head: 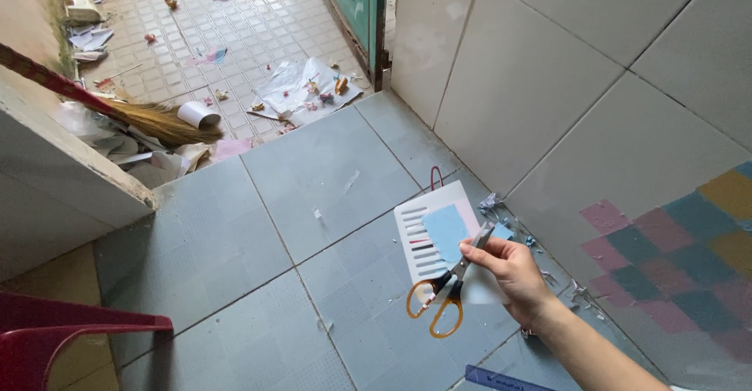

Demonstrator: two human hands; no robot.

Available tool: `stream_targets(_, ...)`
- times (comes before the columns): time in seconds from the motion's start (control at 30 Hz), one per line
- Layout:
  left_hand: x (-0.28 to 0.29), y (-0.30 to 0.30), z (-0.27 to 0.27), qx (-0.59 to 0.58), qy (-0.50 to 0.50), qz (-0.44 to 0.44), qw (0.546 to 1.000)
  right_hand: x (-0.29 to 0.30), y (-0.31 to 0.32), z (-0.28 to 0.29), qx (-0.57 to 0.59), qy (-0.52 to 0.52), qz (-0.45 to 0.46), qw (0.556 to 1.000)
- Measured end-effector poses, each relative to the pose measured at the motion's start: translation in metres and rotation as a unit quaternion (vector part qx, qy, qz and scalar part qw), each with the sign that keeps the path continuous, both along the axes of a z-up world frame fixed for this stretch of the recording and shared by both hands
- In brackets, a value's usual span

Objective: Applying small square stickers to a tiled wall to create a pixel art design.

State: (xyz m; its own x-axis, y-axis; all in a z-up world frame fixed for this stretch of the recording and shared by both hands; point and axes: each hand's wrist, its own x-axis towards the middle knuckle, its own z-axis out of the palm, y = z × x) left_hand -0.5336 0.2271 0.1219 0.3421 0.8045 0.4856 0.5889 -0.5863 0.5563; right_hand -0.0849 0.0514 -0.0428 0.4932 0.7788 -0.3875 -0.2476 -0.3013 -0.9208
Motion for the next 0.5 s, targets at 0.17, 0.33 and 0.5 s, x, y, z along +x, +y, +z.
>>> stream_targets(0.17,0.062,-0.033,-0.015,-0.021,-0.041,-0.017,0.999,0.004,-0.006,0.004,0.027,0.012,0.009,1.000)
stream_targets(0.33,0.218,-0.099,-0.084,-0.325,-0.213,-0.110,0.915,0.018,-0.030,0.009,0.058,-0.018,0.030,0.998)
stream_targets(0.5,0.284,-0.134,-0.107,-0.307,-0.128,-0.147,0.932,0.033,-0.065,0.031,0.059,-0.034,0.021,0.997)
